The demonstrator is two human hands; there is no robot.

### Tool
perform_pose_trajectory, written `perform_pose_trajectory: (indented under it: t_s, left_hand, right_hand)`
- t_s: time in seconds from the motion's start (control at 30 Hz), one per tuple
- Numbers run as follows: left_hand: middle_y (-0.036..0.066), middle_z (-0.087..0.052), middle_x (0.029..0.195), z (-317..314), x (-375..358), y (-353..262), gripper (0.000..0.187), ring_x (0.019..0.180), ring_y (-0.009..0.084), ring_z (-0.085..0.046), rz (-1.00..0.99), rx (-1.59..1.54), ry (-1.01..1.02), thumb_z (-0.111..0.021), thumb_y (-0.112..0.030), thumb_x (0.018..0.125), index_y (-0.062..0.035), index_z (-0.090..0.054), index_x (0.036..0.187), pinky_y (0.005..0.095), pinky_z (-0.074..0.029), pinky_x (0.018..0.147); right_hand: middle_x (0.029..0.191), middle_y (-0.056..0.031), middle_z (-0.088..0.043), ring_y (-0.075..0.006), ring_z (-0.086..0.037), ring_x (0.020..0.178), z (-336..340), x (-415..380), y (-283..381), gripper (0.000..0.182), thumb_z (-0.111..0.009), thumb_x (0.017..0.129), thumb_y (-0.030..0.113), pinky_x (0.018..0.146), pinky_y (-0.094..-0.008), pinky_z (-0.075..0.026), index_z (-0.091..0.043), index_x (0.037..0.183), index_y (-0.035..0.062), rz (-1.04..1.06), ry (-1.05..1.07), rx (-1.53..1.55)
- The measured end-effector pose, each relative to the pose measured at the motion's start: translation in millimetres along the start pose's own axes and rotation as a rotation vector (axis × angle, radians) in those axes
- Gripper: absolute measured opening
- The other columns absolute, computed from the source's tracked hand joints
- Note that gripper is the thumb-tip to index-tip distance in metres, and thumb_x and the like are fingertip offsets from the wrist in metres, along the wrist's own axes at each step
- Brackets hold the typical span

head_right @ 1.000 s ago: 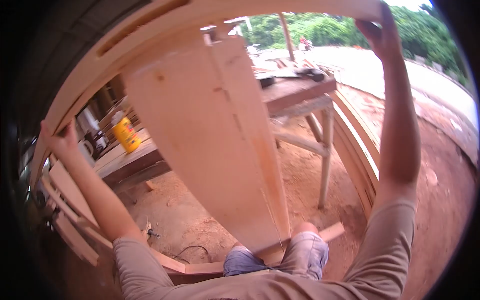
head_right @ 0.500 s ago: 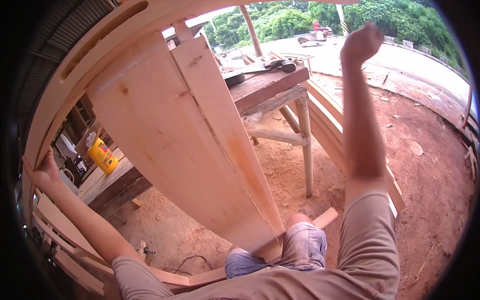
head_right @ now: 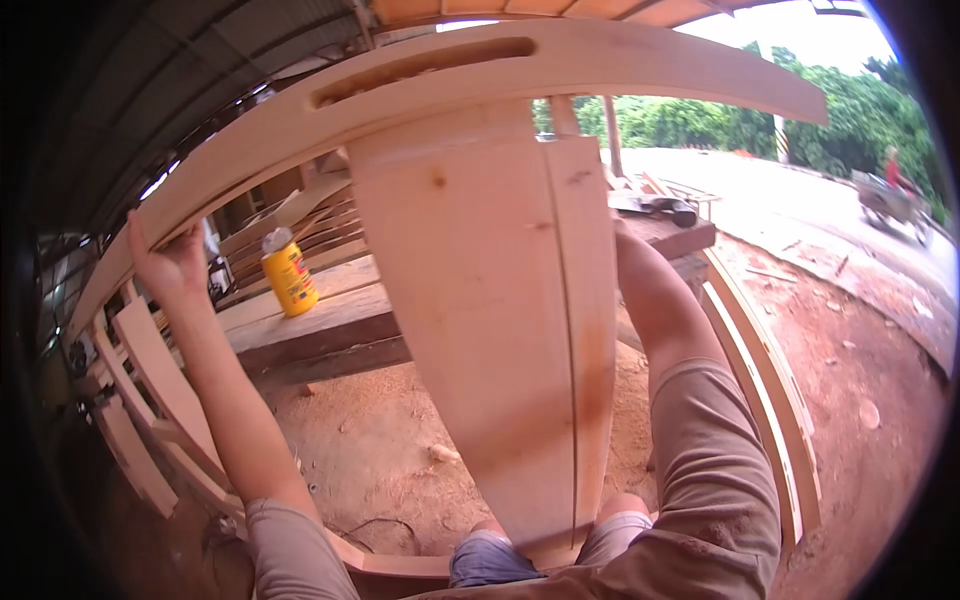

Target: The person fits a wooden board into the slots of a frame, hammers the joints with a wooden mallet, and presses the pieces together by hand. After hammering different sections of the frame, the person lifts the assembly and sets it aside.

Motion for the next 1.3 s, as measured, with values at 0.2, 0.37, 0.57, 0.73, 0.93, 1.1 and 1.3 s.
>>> perform_pose_trajectory:
  t_s: [0.2, 0.37, 0.57, 0.73, 0.93, 1.1, 1.3]
  left_hand:
    - [0.004, -0.061, 0.105, -6, -11, -1, 0.035, 0.102, 0.0211, -0.057, -0.008, 0.012, -0.058, -0.07, -0.033, 0.084, -0.0138, -0.057, 0.111, 0.041, -0.046, 0.083]
    - [0.004, -0.061, 0.104, -5, -9, -1, 0.034, 0.1, 0.0207, -0.057, 0.011, 0.014, -0.049, -0.07, -0.034, 0.085, -0.0128, -0.057, 0.108, 0.0396, -0.046, 0.082]
    - [0.005, -0.061, 0.105, -2, -5, 2, 0.03, 0.098, 0.0207, -0.059, 0.001, 0.001, -0.011, -0.068, -0.033, 0.086, -0.0135, -0.059, 0.106, 0.0387, -0.046, 0.08]
    - [0.009, -0.062, 0.107, 0, 2, 0, 0.032, 0.101, 0.0238, -0.06, 0.01, 0.014, 0.077, -0.064, -0.032, 0.089, -0.0071, -0.058, 0.109, 0.0419, -0.049, 0.083]
    - [0.012, -0.06, 0.113, 2, 4, 0, 0.038, 0.104, 0.0273, -0.057, -0.008, 0.004, 0.081, -0.065, -0.03, 0.088, -0.0044, -0.055, 0.114, 0.0451, -0.047, 0.085]
    - [0.011, -0.061, 0.109, 5, 9, -1, 0.032, 0.101, 0.0249, -0.058, 0.034, -0.051, 0.17, -0.064, -0.028, 0.09, -0.004, -0.057, 0.11, 0.0433, -0.046, 0.086]
    - [0.009, -0.061, 0.109, -4, -3, -1, 0.031, 0.102, 0.0225, -0.059, -0.038, 0.022, 0.014, -0.064, -0.031, 0.09, -0.0089, -0.057, 0.11, 0.0408, -0.047, 0.086]
  right_hand:
    - [0.11, -0.0252, -0.064, -0.0386, -0.061, 0.103, -11, -2, 15, 0.072, -0.078, 0.067, 0.039, 0.09, -0.0411, -0.049, -0.056, 0.121, -0.0041, 0.03, 0.121, -0.044]
    - [0.109, -0.025, -0.064, -0.0384, -0.062, 0.103, -7, -8, 25, 0.072, -0.079, 0.067, 0.038, 0.089, -0.0411, -0.049, -0.056, 0.12, -0.0041, 0.065, 0.203, -0.047]
    - [0.108, -0.0248, -0.064, -0.0381, -0.062, 0.102, 19, -33, 15, 0.072, -0.079, 0.066, 0.038, 0.089, -0.0411, -0.049, -0.056, 0.12, -0.0041, 0.14, 0.44, -0.036]
    - [0.107, -0.0246, -0.064, -0.0378, -0.062, 0.102, 46, -65, -26, 0.072, -0.079, 0.065, 0.037, 0.089, -0.0411, -0.049, -0.057, 0.119, -0.004, 0.112, 0.728, -0.038]
    - [0.106, -0.0244, -0.064, -0.0375, -0.062, 0.102, 40, -79, -4, 0.072, -0.08, 0.064, 0.036, 0.088, -0.0411, -0.049, -0.057, 0.118, -0.004, 0.11, 0.745, -0.049]
    - [0.101, -0.0228, -0.066, -0.0355, -0.063, 0.098, 77, -170, -33, 0.068, -0.083, 0.058, 0.032, 0.084, -0.0409, -0.049, -0.058, 0.111, -0.0036, -0.104, 0.246, 0.187]
    - [0.073, -0.0038, -0.055, -0.0135, -0.056, 0.061, 102, -364, -48, 0.041, -0.074, 0.061, 0.011, 0.056, -0.0284, -0.047, -0.055, 0.095, -0.0005, -0.664, -0.027, 1.029]
Point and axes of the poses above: each hand's wrist, its own x-axis towards the middle knuckle, its own z-axis out of the back of the hand, y = z × x, the point moved 8 cm from there along x, towards the middle knuckle
